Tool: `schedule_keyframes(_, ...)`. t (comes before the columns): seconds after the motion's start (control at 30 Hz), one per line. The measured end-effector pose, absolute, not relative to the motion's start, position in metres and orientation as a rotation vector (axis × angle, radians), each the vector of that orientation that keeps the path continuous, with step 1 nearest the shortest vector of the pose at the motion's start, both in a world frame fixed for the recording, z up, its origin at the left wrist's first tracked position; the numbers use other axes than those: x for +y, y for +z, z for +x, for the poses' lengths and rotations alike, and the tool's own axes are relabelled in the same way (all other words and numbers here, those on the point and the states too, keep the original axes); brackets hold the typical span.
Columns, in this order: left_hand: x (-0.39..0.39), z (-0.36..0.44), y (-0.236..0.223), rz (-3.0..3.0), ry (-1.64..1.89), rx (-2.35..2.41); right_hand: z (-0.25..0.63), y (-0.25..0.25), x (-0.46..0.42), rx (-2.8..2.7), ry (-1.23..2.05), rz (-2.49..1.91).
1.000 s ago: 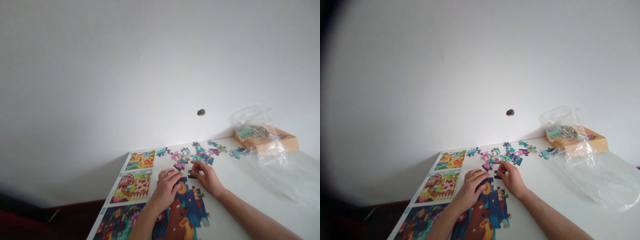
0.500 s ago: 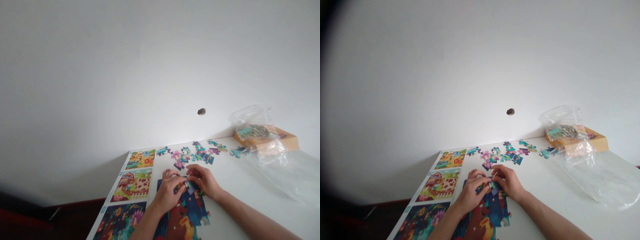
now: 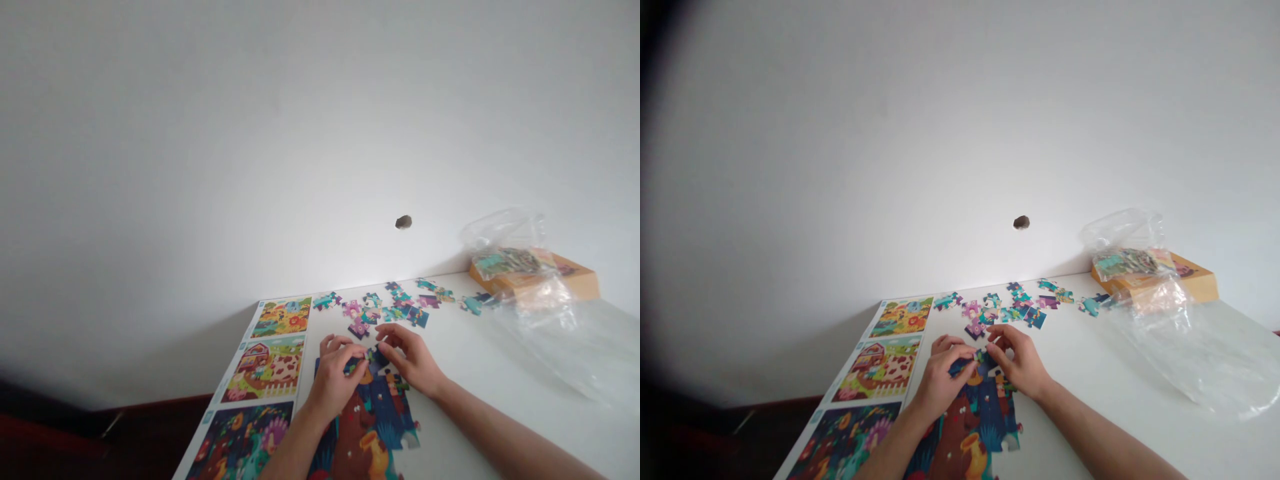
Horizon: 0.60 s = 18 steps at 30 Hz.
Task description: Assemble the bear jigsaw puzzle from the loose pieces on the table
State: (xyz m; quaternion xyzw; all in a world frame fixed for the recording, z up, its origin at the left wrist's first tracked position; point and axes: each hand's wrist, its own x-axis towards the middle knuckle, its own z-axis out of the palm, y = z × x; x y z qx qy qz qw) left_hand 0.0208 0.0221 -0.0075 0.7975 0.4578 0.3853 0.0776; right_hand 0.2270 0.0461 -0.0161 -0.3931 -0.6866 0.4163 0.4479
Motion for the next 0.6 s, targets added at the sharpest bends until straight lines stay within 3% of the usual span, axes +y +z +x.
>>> schedule_keyframes(0.2,0.026,0.017,-0.016,2.322,1.332,1.459,0.228,-0.019,0.051,-1.732,0.998,-1.042)
schedule_keyframes(0.6,0.022,0.016,-0.008,2.425,0.978,1.416,0.259,-0.032,0.084,-1.264,0.717,-1.449)
